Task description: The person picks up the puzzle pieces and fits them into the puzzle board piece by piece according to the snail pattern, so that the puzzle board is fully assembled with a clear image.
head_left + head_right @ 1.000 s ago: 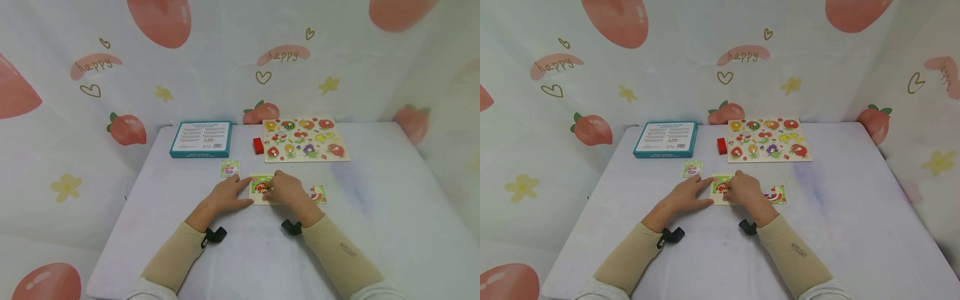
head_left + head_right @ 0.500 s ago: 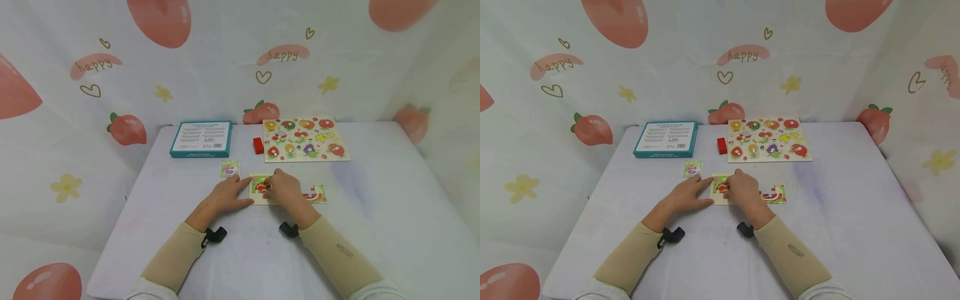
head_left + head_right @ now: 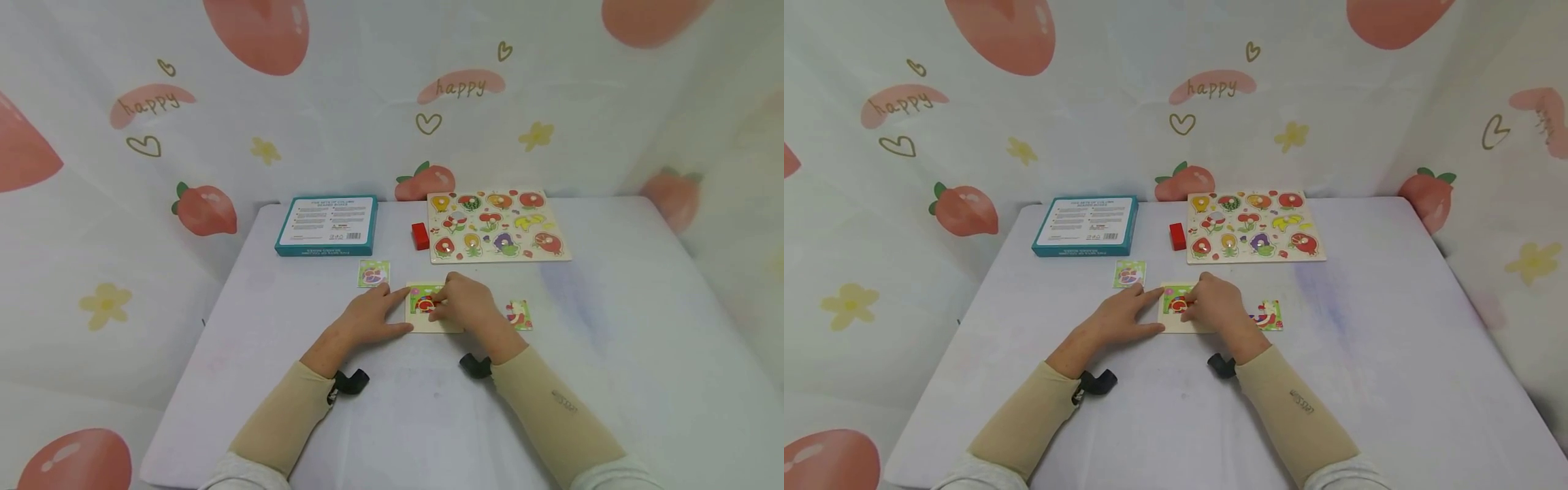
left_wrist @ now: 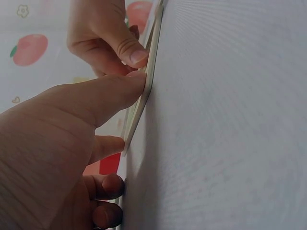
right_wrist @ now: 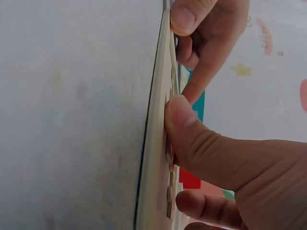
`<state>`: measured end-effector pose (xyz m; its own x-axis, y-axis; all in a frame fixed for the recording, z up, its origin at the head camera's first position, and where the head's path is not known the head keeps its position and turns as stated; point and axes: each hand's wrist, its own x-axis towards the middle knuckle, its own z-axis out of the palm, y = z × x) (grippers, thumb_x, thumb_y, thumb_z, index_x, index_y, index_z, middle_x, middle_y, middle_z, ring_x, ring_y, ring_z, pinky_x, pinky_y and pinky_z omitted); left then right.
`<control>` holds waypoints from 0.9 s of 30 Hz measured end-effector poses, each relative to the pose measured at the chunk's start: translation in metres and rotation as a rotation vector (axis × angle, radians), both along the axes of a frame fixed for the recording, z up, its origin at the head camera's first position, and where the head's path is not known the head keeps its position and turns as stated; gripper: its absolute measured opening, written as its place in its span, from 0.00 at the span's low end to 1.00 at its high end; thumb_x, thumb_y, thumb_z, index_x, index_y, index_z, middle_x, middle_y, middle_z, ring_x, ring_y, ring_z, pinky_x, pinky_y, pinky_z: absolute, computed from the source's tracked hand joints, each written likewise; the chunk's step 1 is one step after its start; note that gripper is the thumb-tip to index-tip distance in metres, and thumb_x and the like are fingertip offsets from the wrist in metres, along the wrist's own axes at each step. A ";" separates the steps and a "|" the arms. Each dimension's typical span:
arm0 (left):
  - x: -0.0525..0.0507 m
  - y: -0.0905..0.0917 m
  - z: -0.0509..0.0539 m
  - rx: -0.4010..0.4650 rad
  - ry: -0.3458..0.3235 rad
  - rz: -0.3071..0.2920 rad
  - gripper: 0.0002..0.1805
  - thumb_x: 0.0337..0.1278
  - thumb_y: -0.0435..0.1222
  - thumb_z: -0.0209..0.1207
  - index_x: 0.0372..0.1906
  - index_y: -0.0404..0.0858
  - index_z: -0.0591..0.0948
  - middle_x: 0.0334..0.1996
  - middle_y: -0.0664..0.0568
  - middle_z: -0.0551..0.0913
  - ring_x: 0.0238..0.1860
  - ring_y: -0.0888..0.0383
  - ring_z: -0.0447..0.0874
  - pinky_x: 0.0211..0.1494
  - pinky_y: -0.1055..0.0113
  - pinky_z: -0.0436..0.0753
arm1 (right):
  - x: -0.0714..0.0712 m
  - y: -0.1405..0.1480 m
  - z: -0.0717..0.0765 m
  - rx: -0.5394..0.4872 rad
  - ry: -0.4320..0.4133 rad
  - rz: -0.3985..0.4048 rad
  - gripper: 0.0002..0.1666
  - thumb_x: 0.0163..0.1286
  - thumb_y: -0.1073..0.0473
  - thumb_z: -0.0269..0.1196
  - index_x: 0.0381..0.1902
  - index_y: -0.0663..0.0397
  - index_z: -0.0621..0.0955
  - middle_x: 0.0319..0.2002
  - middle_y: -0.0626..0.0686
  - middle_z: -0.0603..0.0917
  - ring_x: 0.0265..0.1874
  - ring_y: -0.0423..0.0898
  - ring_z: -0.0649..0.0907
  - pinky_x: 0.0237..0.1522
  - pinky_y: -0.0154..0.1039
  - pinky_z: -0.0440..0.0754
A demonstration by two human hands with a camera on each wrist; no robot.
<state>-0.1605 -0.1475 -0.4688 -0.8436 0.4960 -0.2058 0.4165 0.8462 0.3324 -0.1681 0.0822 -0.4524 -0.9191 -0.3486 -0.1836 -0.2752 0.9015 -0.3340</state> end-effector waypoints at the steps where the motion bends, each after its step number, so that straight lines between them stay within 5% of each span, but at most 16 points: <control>1: 0.000 0.000 0.000 0.000 -0.001 0.001 0.44 0.61 0.63 0.63 0.79 0.53 0.66 0.41 0.52 0.69 0.39 0.57 0.70 0.37 0.64 0.70 | 0.000 0.000 0.000 -0.009 0.003 0.006 0.29 0.56 0.42 0.79 0.52 0.49 0.90 0.39 0.49 0.76 0.36 0.46 0.74 0.37 0.40 0.74; 12: 0.001 -0.001 -0.001 0.007 -0.011 0.004 0.44 0.61 0.63 0.63 0.79 0.53 0.65 0.43 0.52 0.69 0.41 0.56 0.70 0.38 0.63 0.71 | 0.000 0.002 0.004 -0.075 0.003 0.021 0.35 0.54 0.39 0.79 0.58 0.46 0.87 0.43 0.49 0.78 0.38 0.46 0.76 0.42 0.43 0.78; 19: 0.000 0.001 0.000 -0.009 -0.008 0.000 0.44 0.61 0.63 0.63 0.79 0.54 0.65 0.44 0.52 0.70 0.41 0.56 0.71 0.38 0.63 0.72 | 0.001 0.020 0.021 -0.196 0.051 -0.016 0.30 0.61 0.42 0.76 0.58 0.47 0.87 0.52 0.53 0.81 0.49 0.52 0.81 0.52 0.51 0.80; 27: 0.000 0.001 0.001 0.000 0.004 -0.004 0.44 0.61 0.61 0.64 0.79 0.53 0.66 0.43 0.52 0.70 0.40 0.57 0.70 0.37 0.64 0.71 | 0.000 0.047 0.044 -0.237 0.068 -0.071 0.31 0.63 0.43 0.75 0.61 0.47 0.85 0.49 0.55 0.81 0.48 0.54 0.79 0.49 0.52 0.80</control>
<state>-0.1600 -0.1467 -0.4682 -0.8425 0.4994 -0.2020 0.4212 0.8444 0.3309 -0.1678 0.1292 -0.4088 -0.9501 -0.3090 -0.0416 -0.2433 0.8182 -0.5210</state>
